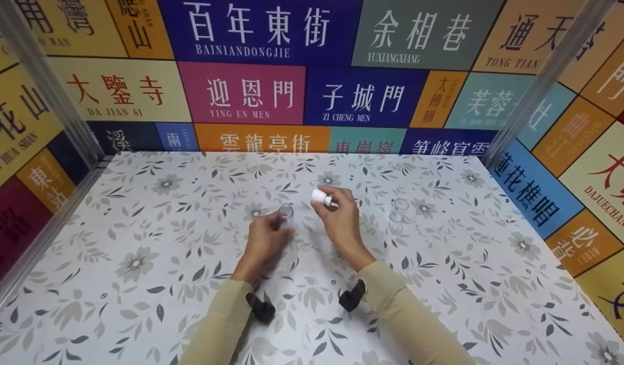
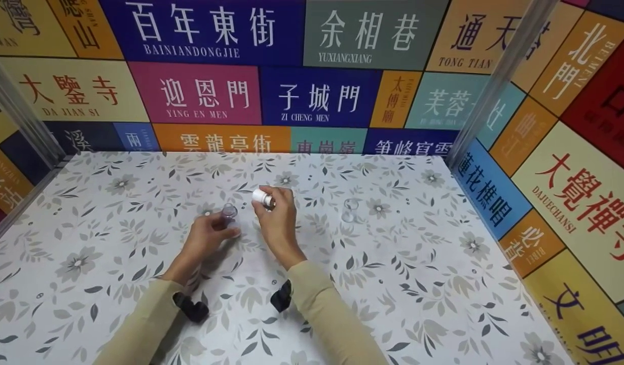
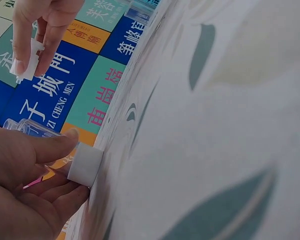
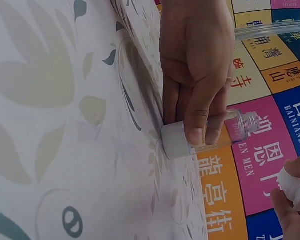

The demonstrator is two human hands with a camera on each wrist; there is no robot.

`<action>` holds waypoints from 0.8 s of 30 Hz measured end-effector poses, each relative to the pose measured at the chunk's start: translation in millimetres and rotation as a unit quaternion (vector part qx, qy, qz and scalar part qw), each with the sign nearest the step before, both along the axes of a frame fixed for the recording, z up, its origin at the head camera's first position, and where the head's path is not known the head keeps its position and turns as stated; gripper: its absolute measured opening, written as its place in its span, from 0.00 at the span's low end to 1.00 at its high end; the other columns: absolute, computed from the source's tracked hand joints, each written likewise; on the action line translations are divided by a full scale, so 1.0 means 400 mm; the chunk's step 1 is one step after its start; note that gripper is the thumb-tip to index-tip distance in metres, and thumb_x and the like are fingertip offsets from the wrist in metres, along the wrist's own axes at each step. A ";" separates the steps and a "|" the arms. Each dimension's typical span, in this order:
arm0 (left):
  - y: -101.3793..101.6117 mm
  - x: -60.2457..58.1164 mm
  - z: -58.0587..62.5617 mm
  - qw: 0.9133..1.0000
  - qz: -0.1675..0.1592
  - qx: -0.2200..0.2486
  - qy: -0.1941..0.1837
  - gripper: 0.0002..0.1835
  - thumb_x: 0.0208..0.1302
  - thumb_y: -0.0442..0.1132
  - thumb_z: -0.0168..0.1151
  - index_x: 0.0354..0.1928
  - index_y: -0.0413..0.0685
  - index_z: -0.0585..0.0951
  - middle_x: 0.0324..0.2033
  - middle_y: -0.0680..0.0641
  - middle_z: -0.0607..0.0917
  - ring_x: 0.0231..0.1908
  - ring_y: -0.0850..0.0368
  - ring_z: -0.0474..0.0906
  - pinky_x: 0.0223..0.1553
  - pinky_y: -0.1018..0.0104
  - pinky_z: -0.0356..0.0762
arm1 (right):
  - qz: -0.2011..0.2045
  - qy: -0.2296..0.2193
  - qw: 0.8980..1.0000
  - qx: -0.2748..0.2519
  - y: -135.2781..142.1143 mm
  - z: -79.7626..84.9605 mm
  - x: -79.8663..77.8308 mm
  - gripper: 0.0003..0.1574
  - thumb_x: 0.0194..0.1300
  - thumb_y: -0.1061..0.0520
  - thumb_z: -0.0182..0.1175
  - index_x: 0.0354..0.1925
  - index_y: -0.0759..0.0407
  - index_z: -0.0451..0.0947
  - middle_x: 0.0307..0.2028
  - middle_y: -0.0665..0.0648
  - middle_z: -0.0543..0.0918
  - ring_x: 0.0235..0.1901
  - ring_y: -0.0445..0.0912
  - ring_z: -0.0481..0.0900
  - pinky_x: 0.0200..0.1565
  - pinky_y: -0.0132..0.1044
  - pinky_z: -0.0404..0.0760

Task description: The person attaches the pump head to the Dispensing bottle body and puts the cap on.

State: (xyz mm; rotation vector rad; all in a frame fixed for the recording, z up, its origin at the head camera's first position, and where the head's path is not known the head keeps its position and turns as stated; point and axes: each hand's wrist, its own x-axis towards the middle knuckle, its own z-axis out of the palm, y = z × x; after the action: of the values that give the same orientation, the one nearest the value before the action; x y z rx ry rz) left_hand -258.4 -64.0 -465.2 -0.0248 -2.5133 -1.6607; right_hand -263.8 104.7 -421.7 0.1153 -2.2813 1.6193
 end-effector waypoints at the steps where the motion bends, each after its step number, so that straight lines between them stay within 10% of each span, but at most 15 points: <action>1: 0.000 0.000 0.000 1.000 0.000 0.000 0.001 0.18 0.55 0.29 0.69 0.50 0.38 0.85 0.41 0.37 0.89 0.39 0.53 0.81 0.47 0.57 0.80 | 0.002 0.005 1.000 -0.002 -0.001 0.000 0.000 0.22 0.60 0.62 0.69 0.54 0.60 0.81 0.51 0.61 0.77 0.51 0.54 0.83 0.52 0.39 0.84; 12: 0.001 -0.005 -0.003 1.000 -0.007 -0.021 0.014 0.12 0.54 0.29 0.70 0.42 0.36 0.87 0.34 0.39 0.88 0.31 0.55 0.76 0.37 0.64 0.73 | 0.018 -0.003 0.997 -0.077 -0.021 -0.001 0.003 0.24 0.59 0.66 0.69 0.53 0.65 0.74 0.53 0.63 0.81 0.54 0.54 0.83 0.51 0.38 0.84; 24: -0.003 -0.003 -0.005 1.000 -0.005 -0.011 0.011 0.11 0.55 0.30 0.70 0.41 0.37 0.87 0.32 0.41 0.87 0.31 0.55 0.76 0.37 0.64 0.74 | 0.036 0.051 0.997 -0.043 -0.047 -0.011 0.005 0.21 0.59 0.64 0.70 0.51 0.64 0.79 0.50 0.62 0.79 0.52 0.54 0.83 0.56 0.45 0.82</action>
State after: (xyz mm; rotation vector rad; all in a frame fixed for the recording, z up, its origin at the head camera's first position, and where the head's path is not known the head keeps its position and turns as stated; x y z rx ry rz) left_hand -259.6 -65.4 -467.0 -0.0567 -2.5196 -1.6275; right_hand -261.7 86.0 -425.9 0.2552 -2.1510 1.7028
